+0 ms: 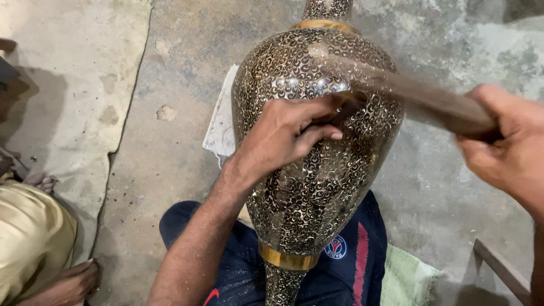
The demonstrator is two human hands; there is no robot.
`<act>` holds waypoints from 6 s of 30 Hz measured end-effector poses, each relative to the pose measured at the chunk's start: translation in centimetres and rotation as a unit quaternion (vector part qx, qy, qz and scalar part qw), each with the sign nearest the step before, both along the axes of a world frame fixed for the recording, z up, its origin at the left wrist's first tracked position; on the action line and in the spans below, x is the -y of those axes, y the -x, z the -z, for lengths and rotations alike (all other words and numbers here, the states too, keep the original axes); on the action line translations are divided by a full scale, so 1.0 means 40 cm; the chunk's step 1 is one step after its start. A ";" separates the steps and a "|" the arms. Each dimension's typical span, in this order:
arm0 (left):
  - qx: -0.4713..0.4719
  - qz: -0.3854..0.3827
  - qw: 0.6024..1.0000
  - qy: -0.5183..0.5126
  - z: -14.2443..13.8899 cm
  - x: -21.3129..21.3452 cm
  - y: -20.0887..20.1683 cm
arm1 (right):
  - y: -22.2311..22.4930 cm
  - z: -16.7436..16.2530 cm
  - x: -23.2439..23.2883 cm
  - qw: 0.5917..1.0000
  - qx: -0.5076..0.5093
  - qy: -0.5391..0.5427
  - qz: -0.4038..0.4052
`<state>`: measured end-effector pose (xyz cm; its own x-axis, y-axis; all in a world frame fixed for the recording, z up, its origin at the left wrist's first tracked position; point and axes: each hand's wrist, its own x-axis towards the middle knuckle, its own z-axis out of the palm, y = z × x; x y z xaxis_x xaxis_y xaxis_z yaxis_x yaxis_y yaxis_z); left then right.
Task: The person sits on the floor with a large engraved brass vase resting on their lap. They hold a small punch against the vase surface with one hand and strike it with a wooden mallet in the other hand, working around the patterned surface to shape or set the engraved design.
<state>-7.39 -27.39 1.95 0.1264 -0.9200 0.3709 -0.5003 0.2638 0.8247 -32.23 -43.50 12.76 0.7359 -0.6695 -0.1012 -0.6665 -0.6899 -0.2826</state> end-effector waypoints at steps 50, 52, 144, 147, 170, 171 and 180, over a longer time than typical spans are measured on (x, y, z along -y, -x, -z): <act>-0.033 -0.239 0.970 0.025 -0.006 -0.045 0.147 | -0.050 -0.039 -0.006 0.986 0.162 0.006 -0.034; -0.029 -0.237 0.971 0.027 -0.006 -0.046 0.143 | -0.059 -0.053 0.000 0.986 0.158 0.002 -0.050; 0.118 0.221 0.967 0.041 -0.044 0.061 -0.058 | 0.153 0.107 -0.200 0.989 0.057 -0.069 0.118; 0.115 0.224 0.965 0.068 -0.043 0.064 -0.061 | 0.163 0.117 -0.202 0.951 0.237 -0.137 0.142; 0.123 0.215 0.965 0.087 -0.056 0.060 -0.073 | 0.187 0.116 -0.193 0.986 0.101 -0.064 0.119; 0.121 0.219 0.964 0.086 -0.053 0.066 -0.069 | 0.187 0.114 -0.194 0.993 0.049 -0.005 0.111; 0.110 0.233 0.962 0.088 -0.030 0.071 -0.077 | 0.175 0.095 -0.190 0.991 -0.027 -0.074 0.110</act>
